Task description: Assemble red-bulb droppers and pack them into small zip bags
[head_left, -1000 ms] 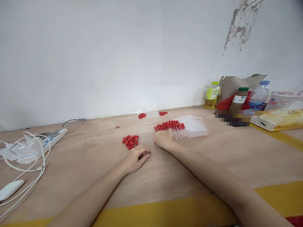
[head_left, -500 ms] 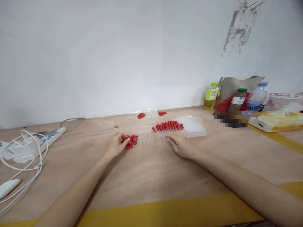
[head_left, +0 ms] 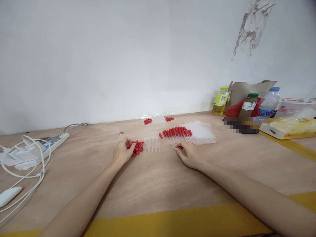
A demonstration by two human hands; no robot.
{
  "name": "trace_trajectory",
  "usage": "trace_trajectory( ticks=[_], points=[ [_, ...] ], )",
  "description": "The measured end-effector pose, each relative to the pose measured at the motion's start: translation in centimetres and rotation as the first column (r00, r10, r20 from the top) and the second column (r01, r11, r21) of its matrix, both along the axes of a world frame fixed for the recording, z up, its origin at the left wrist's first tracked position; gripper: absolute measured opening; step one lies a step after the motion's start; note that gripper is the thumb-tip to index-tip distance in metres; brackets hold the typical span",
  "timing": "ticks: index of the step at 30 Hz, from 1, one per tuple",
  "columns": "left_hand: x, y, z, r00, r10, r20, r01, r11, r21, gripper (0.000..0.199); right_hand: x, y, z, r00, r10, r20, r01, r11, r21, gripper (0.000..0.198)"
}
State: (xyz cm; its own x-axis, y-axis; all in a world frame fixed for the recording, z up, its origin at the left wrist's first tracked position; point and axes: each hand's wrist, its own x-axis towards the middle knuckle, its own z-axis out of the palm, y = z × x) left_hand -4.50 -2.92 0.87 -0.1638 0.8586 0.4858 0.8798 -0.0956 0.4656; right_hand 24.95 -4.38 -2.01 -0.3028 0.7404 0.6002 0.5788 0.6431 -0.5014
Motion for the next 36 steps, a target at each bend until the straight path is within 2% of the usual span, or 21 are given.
trace_trajectory(
  ticks=[2, 4, 5, 7, 9, 10, 11, 13, 17, 22, 30, 36],
  points=[
    [0.3, -0.6, 0.1, 0.997, -0.048, 0.057, 0.043, 0.996, 0.082, 0.021, 0.1, 0.1, -0.2, 1.0, 0.0, -0.011, 0.0, 1.0, 0.013, 0.011],
    [1.1, -1.6, 0.2, 0.97, -0.215, 0.109, 0.199, 0.969, 0.145, 0.025, 0.1, 0.2, -0.3, 1.0, 0.01, -0.01, -0.01, 0.999, 0.037, 0.017],
    [1.5, -2.2, 0.1, 0.938, -0.33, 0.106, 0.313, 0.938, 0.15, 0.026, 0.1, 0.2, -0.3, 1.0, 0.015, -0.004, -0.015, 0.999, 0.052, 0.02],
    [2.5, -3.4, -0.1, 0.836, -0.548, 0.024, 0.544, 0.834, 0.089, 0.025, 0.1, 0.2, -0.3, 0.999, 0.027, 0.018, -0.028, 0.996, 0.082, 0.026],
    [3.5, -4.3, -0.4, 0.736, -0.673, -0.069, 0.673, 0.739, -0.024, 0.023, 0.1, 0.0, -0.2, 0.998, 0.044, 0.046, -0.049, 0.994, 0.102, 0.026],
    [3.8, -4.5, -0.6, 0.707, -0.701, -0.096, 0.698, 0.713, -0.068, 0.023, 0.1, -0.1, -0.2, 0.997, 0.054, 0.059, -0.06, 0.992, 0.106, 0.026],
    [4.1, -4.7, -0.8, 0.695, -0.71, -0.111, 0.704, 0.704, -0.097, 0.023, 0.1, -0.2, -0.1, 0.995, 0.062, 0.072, -0.069, 0.992, 0.108, 0.024],
    [4.5, -4.6, -1.2, 0.713, -0.692, -0.113, 0.683, 0.722, -0.108, 0.02, 0.1, -0.4, 0.0, 0.993, 0.063, 0.1, -0.073, 0.992, 0.101, 0.02],
    [5.1, -4.4, -1.5, 0.773, -0.63, -0.077, 0.624, 0.777, -0.087, 0.012, -0.3, -1.0, 0.1, 0.985, 0.066, 0.158, -0.08, 0.993, 0.084, 0.013],
    [5.9, -4.8, -1.4, 0.801, -0.598, 0.003, 0.598, 0.8, -0.047, 0.013, -1.2, -1.8, 0.2, 0.977, 0.109, 0.182, -0.129, 0.987, 0.098, 0.013],
    [6.6, -5.2, -1.3, 0.782, -0.616, 0.097, 0.622, 0.782, -0.049, 0.016, -1.7, -2.0, 0.1, 0.971, 0.153, 0.185, -0.172, 0.98, 0.095, 0.015],
    [6.8, -5.6, -1.4, 0.748, -0.661, 0.066, 0.664, 0.744, -0.072, 0.018, -1.4, -1.5, 0.1, 0.951, 0.21, 0.228, -0.229, 0.971, 0.06, 0.016]
  ],
)
